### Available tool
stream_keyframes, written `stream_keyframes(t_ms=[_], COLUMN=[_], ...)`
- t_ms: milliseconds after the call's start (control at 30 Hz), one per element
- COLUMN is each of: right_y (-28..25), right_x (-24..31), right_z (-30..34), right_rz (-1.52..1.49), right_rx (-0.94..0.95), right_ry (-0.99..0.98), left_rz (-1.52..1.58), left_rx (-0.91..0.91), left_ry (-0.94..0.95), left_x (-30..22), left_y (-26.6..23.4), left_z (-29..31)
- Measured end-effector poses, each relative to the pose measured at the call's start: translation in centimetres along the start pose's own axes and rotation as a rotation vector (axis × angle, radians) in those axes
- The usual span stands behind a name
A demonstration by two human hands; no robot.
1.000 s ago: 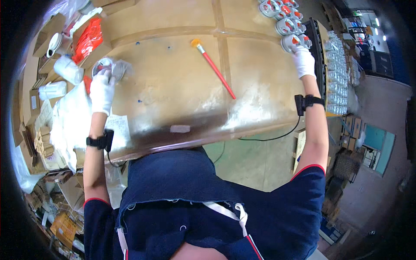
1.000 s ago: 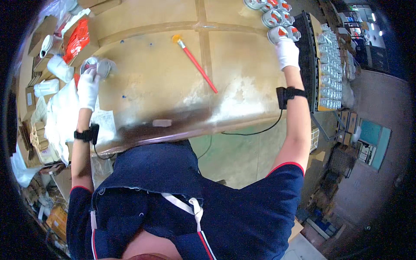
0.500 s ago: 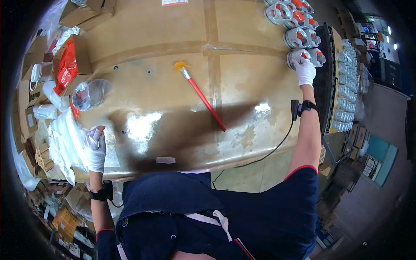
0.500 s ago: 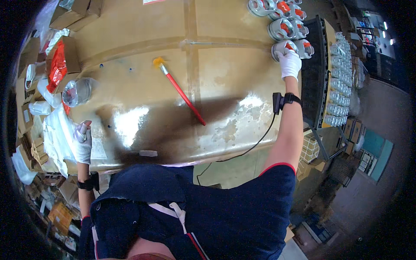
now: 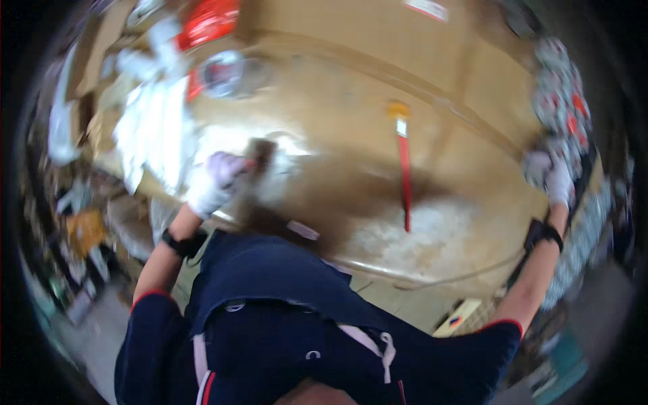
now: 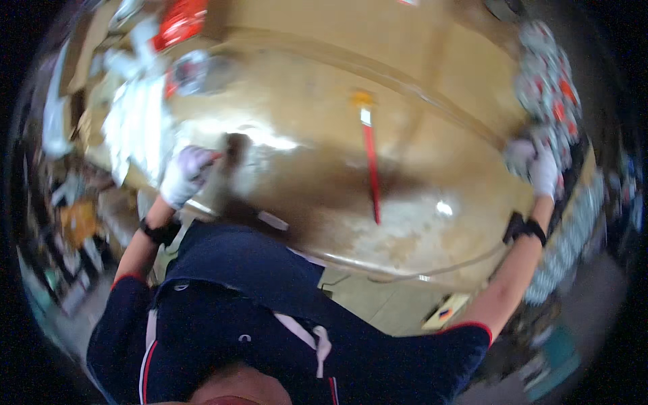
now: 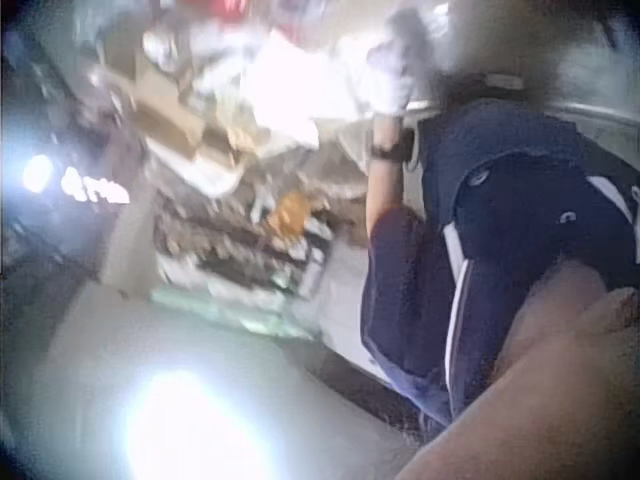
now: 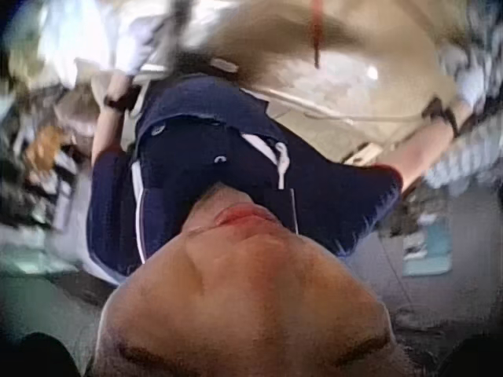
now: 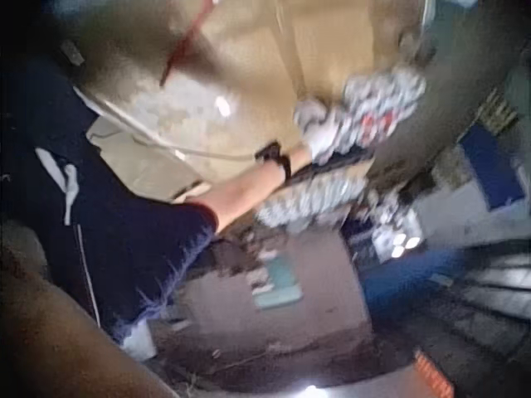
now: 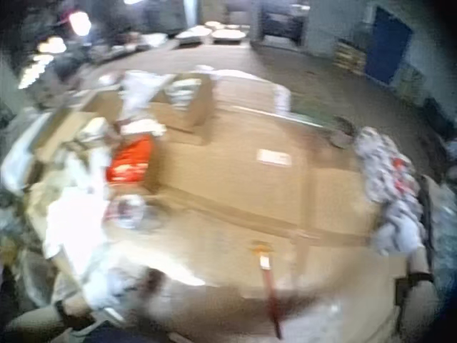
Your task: The person packs several round metal canisters by hand, first placing each into a plastic bag, then arranging the bagged canisters into a cardboard box with dividers.
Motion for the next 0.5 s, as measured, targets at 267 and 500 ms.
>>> stream_keyframes(t_ms=[267,500], right_y=[0.2,-7.6], right_x=[3.8,17.9], right_z=[-0.6,10.9], right_rz=[0.029,0.033], right_rx=[0.112,0.033], right_ry=[-0.019,-0.145], left_rz=[0.026,-0.286], left_rx=[-0.089,-0.379], left_ry=[-0.255,-0.686], left_x=[1.0,9.3], left_y=[0.6,-5.1], left_z=[9.4,19.7])
Point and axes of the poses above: each hand's wrist, its own z-axis away from the middle knuckle, its own y-axis out of the palm, x = y × z, the point moved 8 cm from there along -z, towards the middle knuckle, and after that the axes turned 15 degrees about y, right-handed, at the moved point
